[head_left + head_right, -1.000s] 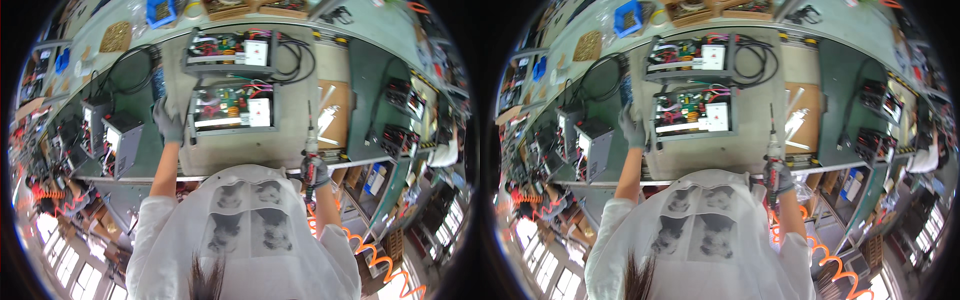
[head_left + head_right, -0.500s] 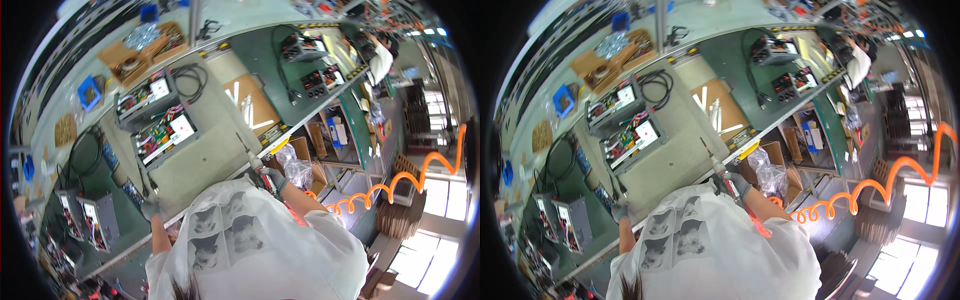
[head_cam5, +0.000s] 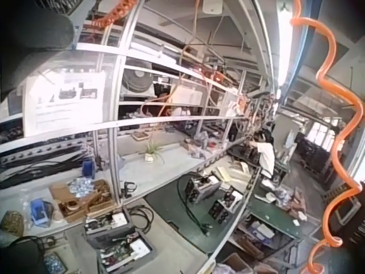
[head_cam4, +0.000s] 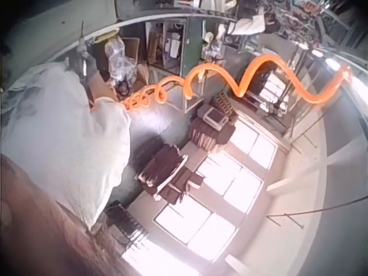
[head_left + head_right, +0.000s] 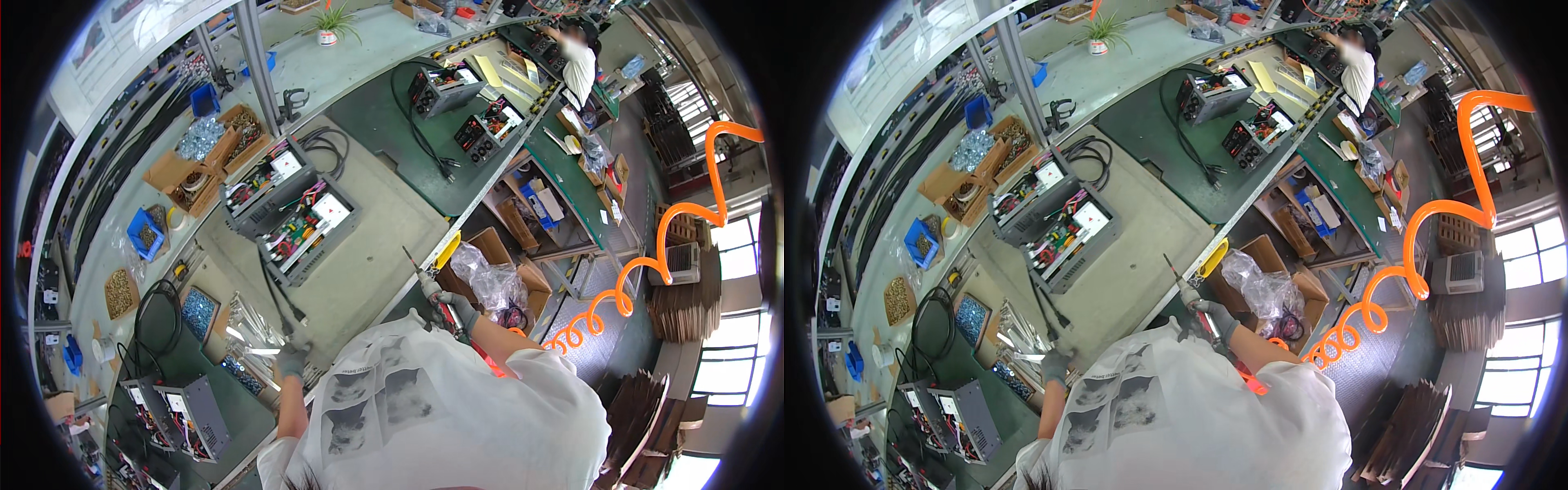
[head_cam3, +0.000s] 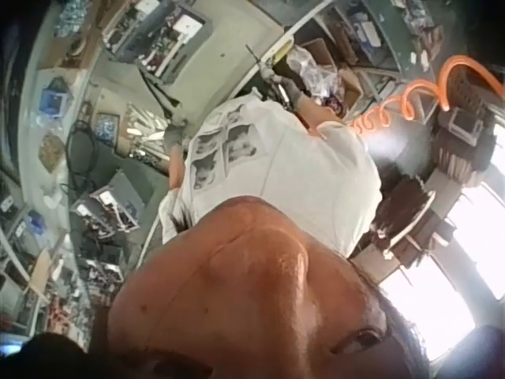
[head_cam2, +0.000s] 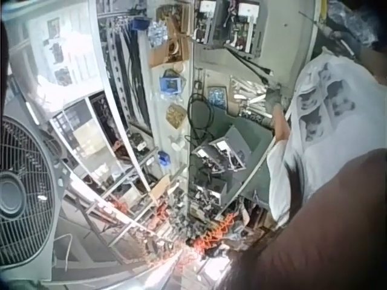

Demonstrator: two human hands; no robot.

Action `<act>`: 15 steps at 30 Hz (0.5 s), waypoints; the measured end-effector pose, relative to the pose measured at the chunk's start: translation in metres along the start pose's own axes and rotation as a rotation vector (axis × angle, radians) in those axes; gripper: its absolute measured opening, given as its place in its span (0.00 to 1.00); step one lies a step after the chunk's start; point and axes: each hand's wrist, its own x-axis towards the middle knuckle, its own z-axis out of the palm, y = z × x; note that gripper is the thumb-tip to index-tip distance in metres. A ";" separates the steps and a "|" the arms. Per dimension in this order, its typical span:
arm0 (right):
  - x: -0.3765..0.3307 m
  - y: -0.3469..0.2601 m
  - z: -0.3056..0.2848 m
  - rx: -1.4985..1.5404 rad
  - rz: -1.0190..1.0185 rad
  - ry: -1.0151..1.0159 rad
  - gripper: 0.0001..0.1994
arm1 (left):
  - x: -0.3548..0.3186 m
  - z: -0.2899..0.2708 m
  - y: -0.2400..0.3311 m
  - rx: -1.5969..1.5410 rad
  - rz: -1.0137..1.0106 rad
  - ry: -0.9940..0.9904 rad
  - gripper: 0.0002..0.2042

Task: Assembling and checking electrical power supply units at a workbench.

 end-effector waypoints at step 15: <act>-0.069 -0.026 -0.064 -0.201 0.204 0.059 0.13 | 0.055 0.109 0.187 -0.428 0.359 -0.455 0.26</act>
